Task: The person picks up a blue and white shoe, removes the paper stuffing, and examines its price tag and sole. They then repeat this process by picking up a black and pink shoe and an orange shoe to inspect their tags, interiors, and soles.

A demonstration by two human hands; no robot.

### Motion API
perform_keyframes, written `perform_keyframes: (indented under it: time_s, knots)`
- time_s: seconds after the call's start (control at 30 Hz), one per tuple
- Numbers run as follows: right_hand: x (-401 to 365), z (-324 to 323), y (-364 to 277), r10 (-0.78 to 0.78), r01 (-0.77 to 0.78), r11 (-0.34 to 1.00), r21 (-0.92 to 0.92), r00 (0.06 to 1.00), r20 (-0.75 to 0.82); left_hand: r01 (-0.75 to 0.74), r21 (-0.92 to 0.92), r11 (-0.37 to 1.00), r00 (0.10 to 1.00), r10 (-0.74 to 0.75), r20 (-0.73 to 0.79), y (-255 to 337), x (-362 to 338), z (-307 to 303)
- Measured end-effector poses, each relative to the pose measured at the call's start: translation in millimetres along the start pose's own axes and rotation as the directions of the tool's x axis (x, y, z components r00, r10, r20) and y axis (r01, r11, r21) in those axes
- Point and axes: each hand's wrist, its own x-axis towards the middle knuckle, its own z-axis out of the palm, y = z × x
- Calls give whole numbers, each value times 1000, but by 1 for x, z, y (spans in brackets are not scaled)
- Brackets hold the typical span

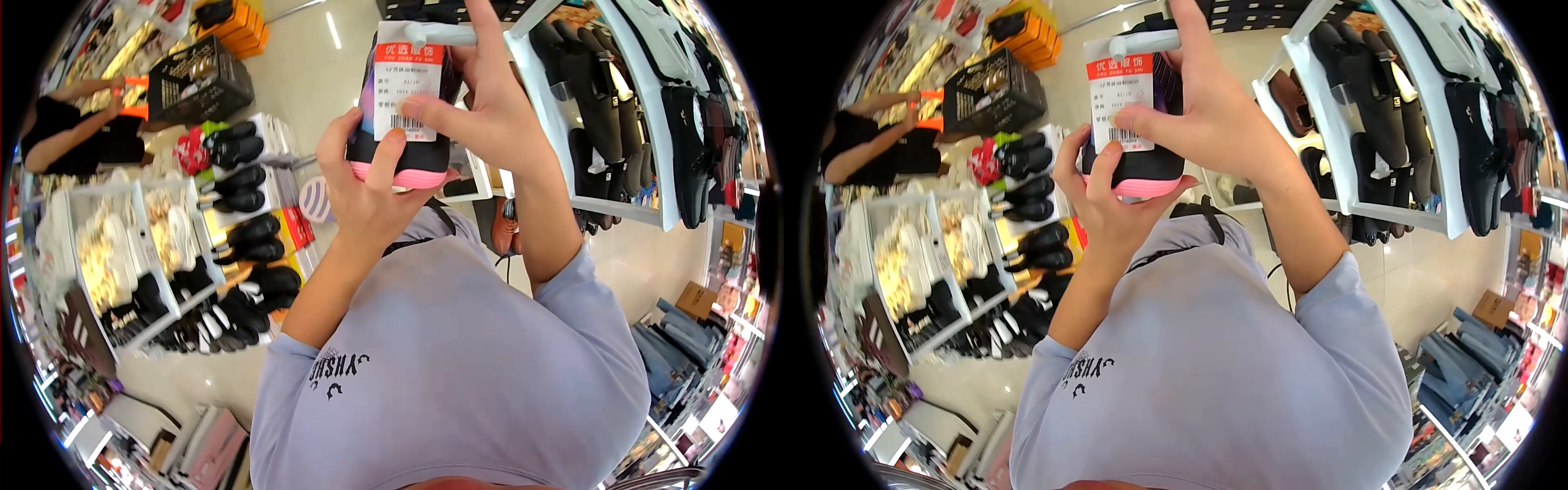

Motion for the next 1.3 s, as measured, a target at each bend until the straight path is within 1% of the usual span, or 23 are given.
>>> perform_keyframes:
  time_s: [0.03,0.13,0.17,0.2,0.27,0.3,0.33,0.4,0.47,0.53,0.6,0.67,0.7,0.73,0.8,0.87,0.9,0.97,1.07,1.13,1.17,1.23,1.3]
  knots:
    - [6,-10,3,-8,8,1000,-8,1000,-19,5,8,1000,995,-6,102,-4,6,10]
    - [15,-37,11,-82,77,994,-78,995,-61,-13,-91,996,992,24,123,-16,20,39]
    - [13,-43,8,-52,42,995,-89,993,-110,-17,-127,992,990,34,137,-17,24,48]
    - [10,-49,7,20,-19,1000,6,988,-155,-31,-167,985,987,56,148,-18,28,58]
    - [1,-65,7,-79,29,973,-228,974,-212,-24,-265,964,978,77,193,-17,32,73]
    - [-8,-65,2,-38,-18,983,-181,953,-301,-24,-359,933,987,78,137,-16,32,84]
    - [-20,-69,-4,16,-71,987,-146,939,-344,-36,-414,910,981,111,159,-14,32,90]
    - [-45,-63,-6,-180,-20,941,-338,816,-549,-84,-528,845,958,213,189,-5,32,101]
    - [-78,-62,-13,-168,-107,915,-390,777,-607,-65,-637,768,926,285,249,10,30,105]
    - [-109,-53,-15,-173,-106,938,-329,679,-713,-32,-735,677,886,359,292,24,21,111]
    - [-138,-33,-30,-77,-202,954,-221,547,-834,-22,-824,566,855,437,277,37,11,108]
    - [-161,-6,-39,-57,-101,989,-106,400,-915,16,-858,514,748,563,351,49,5,93]
    - [-169,9,-46,-64,-138,984,-114,324,-944,58,-868,493,717,584,380,54,-2,83]
    - [-187,23,-53,-61,-286,949,-134,251,-966,71,-887,456,697,614,371,61,-11,75]
    - [-205,47,-49,-201,-340,914,-222,96,-975,92,-923,374,665,666,337,70,-26,63]
    - [-224,75,-57,-134,-232,966,-113,-77,-988,117,-943,312,614,724,315,83,-36,48]
    - [-232,86,-60,-149,-221,968,-115,-146,-978,112,-957,269,593,755,282,90,-40,44]
    - [-251,117,-66,-192,-215,966,-145,-218,-957,130,-971,199,576,783,237,101,-52,22]
    - [-274,131,-72,-235,-245,957,-156,-338,-911,181,-974,134,535,818,212,120,-67,15]
    - [-292,139,-77,-261,-227,958,-176,-433,-863,255,-966,46,610,767,198,139,-82,12]
    - [-302,141,-79,-276,-217,957,-191,-490,-827,263,-964,34,598,779,191,148,-86,9]
    - [-329,154,-88,-302,-242,949,-201,-519,-800,141,-990,18,518,851,90,172,-95,-1]
    - [-360,162,-98,-340,-286,935,-209,-559,-756,147,-989,-22,513,856,57,200,-112,-8]
